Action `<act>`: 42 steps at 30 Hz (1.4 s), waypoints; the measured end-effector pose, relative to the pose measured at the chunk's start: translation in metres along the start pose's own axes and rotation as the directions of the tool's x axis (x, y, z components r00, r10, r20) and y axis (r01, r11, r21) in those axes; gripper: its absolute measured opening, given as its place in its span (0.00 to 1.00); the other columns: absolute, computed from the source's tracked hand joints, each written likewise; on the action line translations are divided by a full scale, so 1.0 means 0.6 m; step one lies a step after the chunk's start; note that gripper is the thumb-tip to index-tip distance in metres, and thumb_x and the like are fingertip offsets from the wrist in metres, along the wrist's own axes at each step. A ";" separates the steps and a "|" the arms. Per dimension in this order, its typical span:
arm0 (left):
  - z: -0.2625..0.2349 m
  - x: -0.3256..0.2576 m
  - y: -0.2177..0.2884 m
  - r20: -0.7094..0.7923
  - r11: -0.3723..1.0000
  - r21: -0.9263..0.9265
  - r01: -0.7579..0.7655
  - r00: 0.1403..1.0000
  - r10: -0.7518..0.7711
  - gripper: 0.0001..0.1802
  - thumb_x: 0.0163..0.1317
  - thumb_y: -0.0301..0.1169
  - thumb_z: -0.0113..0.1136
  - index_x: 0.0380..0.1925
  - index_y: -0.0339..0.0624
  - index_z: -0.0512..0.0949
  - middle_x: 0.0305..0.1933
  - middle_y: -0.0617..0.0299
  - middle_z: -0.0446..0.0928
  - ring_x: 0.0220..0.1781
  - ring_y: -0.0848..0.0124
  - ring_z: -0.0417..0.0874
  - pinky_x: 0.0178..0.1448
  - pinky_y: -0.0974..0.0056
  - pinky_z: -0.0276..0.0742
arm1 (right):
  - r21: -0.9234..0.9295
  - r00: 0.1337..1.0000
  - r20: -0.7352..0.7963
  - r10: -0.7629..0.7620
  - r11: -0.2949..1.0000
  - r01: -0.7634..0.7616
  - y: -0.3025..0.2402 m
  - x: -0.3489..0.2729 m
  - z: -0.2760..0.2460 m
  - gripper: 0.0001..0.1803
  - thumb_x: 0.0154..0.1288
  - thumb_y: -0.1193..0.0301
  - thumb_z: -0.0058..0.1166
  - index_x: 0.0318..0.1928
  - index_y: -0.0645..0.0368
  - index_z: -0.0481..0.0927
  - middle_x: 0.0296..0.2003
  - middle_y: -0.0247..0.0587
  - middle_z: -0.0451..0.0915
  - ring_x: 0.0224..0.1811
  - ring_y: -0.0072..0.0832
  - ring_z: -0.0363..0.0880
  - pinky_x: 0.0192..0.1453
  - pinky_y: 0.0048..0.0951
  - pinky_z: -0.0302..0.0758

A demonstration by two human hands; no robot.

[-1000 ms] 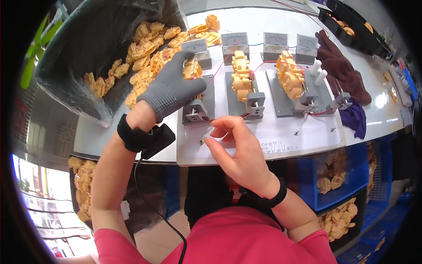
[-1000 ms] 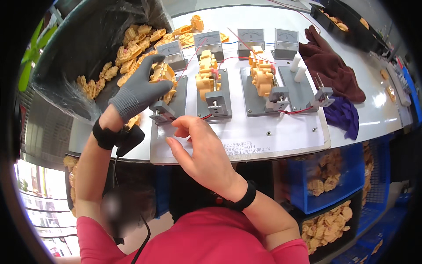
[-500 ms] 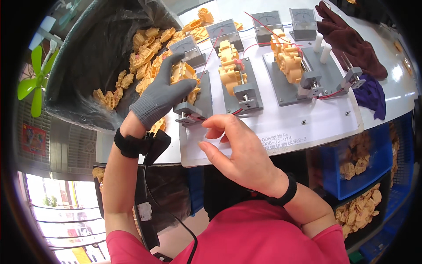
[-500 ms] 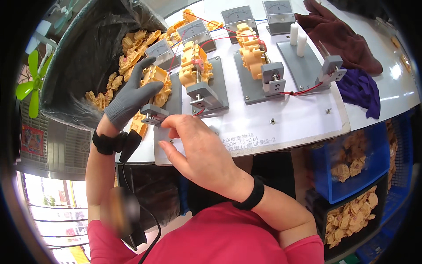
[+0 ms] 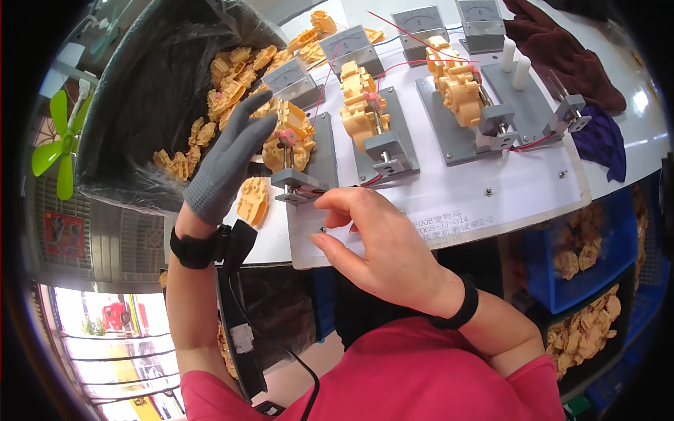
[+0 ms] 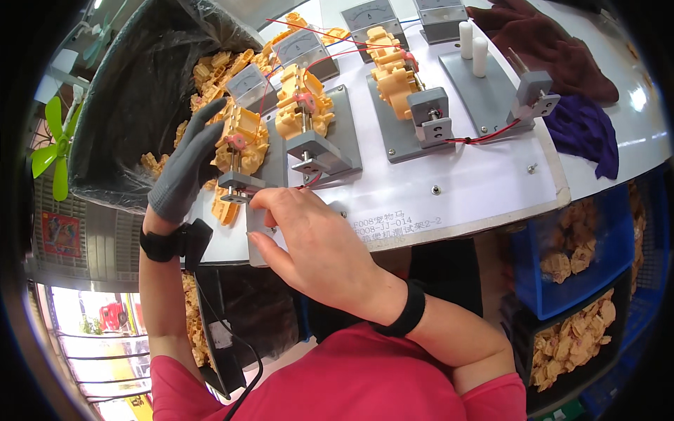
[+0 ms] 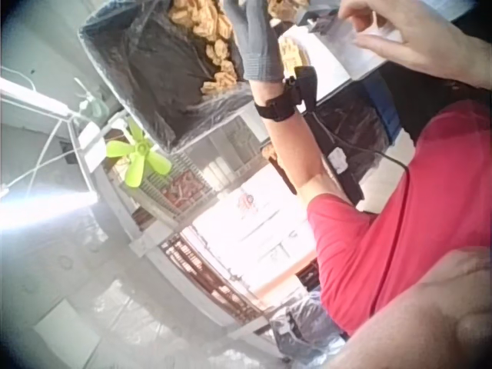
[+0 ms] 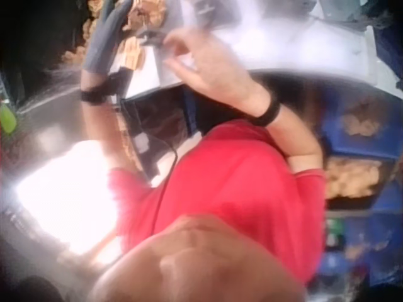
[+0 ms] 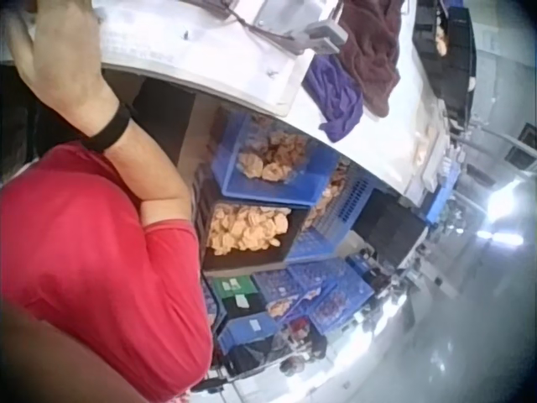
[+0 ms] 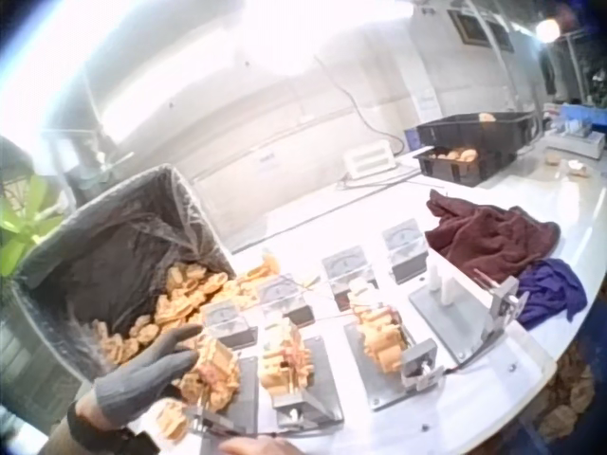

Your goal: The person places yellow plastic components onto a white testing board with metal clamps and wires. They repeatedly pick up parts from a black bin, position them on the board, and adjust the clamps to secure them. The person handles the parts one at a time, moving between the bin and the board throughout the clip.

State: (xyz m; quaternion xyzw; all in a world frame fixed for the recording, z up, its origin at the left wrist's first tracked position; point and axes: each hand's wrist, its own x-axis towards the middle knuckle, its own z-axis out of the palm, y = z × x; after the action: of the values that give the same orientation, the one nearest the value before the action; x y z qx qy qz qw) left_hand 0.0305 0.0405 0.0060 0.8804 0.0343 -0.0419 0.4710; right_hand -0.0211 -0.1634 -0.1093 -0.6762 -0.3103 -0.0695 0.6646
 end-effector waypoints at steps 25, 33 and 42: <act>0.021 -0.014 -0.024 -0.069 0.995 -0.060 -0.080 0.995 0.076 0.35 0.64 0.37 0.64 0.69 0.42 0.66 0.56 0.58 0.75 0.53 0.76 0.76 0.57 0.70 0.72 | -0.192 0.994 -0.044 -0.104 0.977 0.094 0.009 0.010 0.013 0.13 0.57 0.87 0.51 0.44 0.64 0.75 0.43 0.46 0.74 0.48 0.45 0.75 0.53 0.41 0.74; 0.013 -0.008 -0.034 -0.087 0.992 -0.091 -0.092 0.993 0.084 0.40 0.58 0.46 0.72 0.65 0.38 0.68 0.55 0.50 0.74 0.54 0.69 0.78 0.57 0.65 0.76 | -0.254 0.996 0.063 -0.055 0.965 0.070 0.000 0.008 0.012 0.12 0.58 0.82 0.59 0.43 0.63 0.76 0.44 0.44 0.75 0.49 0.43 0.76 0.54 0.38 0.75; 0.011 -0.007 -0.039 -0.098 0.995 -0.042 -0.089 0.992 0.084 0.40 0.58 0.46 0.71 0.66 0.38 0.68 0.57 0.48 0.72 0.56 0.67 0.77 0.58 0.65 0.76 | -0.219 0.997 0.045 -0.064 0.973 0.072 0.001 0.006 0.011 0.11 0.59 0.81 0.59 0.43 0.63 0.77 0.43 0.45 0.76 0.48 0.44 0.76 0.52 0.40 0.74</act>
State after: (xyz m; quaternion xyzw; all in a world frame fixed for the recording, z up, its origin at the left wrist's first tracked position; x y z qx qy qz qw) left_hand 0.0236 0.0480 -0.0168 0.8710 0.0197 0.0219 0.4904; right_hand -0.0199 -0.1560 -0.1085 -0.7358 -0.3362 -0.1133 0.5769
